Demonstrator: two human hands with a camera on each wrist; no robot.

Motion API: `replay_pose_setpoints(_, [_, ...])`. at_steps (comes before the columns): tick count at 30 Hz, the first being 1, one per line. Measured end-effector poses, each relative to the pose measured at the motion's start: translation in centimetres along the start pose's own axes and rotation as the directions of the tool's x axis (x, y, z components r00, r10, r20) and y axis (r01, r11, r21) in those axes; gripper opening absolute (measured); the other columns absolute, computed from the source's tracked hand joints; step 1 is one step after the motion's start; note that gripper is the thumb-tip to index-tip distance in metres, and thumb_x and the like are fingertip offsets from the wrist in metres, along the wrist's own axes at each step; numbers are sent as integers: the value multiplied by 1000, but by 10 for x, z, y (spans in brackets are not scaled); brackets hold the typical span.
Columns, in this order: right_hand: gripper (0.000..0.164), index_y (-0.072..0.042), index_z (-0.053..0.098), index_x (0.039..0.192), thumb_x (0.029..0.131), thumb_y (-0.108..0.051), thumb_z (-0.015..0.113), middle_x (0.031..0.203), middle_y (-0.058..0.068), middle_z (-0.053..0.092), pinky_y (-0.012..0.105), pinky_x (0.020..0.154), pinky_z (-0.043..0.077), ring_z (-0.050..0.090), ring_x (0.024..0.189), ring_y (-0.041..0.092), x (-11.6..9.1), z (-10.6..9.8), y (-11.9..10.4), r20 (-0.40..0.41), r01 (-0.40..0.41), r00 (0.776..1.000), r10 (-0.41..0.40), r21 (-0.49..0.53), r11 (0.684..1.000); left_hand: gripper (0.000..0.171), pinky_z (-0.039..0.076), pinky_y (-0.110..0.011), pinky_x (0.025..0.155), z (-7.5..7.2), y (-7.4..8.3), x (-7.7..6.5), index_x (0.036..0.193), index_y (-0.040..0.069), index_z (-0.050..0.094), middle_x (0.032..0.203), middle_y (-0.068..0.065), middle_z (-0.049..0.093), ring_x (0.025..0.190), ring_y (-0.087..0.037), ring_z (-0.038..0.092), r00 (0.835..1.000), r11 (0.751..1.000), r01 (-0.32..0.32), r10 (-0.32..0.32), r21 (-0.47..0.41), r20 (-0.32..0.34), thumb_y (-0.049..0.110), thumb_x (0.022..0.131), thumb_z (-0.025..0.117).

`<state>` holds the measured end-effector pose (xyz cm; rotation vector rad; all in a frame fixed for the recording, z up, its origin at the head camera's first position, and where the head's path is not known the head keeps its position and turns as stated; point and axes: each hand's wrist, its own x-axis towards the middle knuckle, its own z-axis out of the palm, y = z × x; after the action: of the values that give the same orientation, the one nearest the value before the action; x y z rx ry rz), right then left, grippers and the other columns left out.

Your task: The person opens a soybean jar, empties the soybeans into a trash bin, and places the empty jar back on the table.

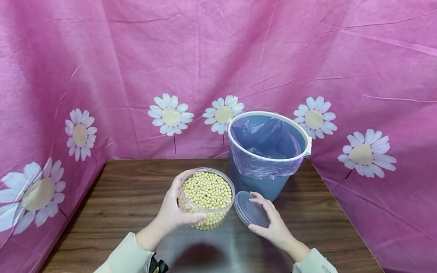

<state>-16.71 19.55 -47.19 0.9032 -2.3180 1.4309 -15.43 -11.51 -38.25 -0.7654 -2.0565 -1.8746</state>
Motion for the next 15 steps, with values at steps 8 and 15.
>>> replay_pose_setpoints(8, [64, -17, 54, 130, 74, -25, 85, 148, 18, 45, 16, 103, 33, 41, 132, 15, -26, 19, 12, 42, -153, 987, 158, -103, 983, 97, 40, -18, 106, -2, 14, 26, 142, 2, 41, 143, -18, 49, 125, -8, 48, 998, 1000, 15, -13, 22, -65, 1, 57, 86])
replay_pose_setpoints(15, [73, -22, 53, 130, 70, -49, 85, 149, 9, 48, 36, 99, 46, 45, 130, 20, -41, 34, 18, 117, -280, 941, 317, -252, 926, 95, 42, -20, 104, -6, 25, 43, 143, 6, 40, 145, -10, 49, 125, -19, 49, 991, 993, 101, -95, 65, -93, 4, 61, 88])
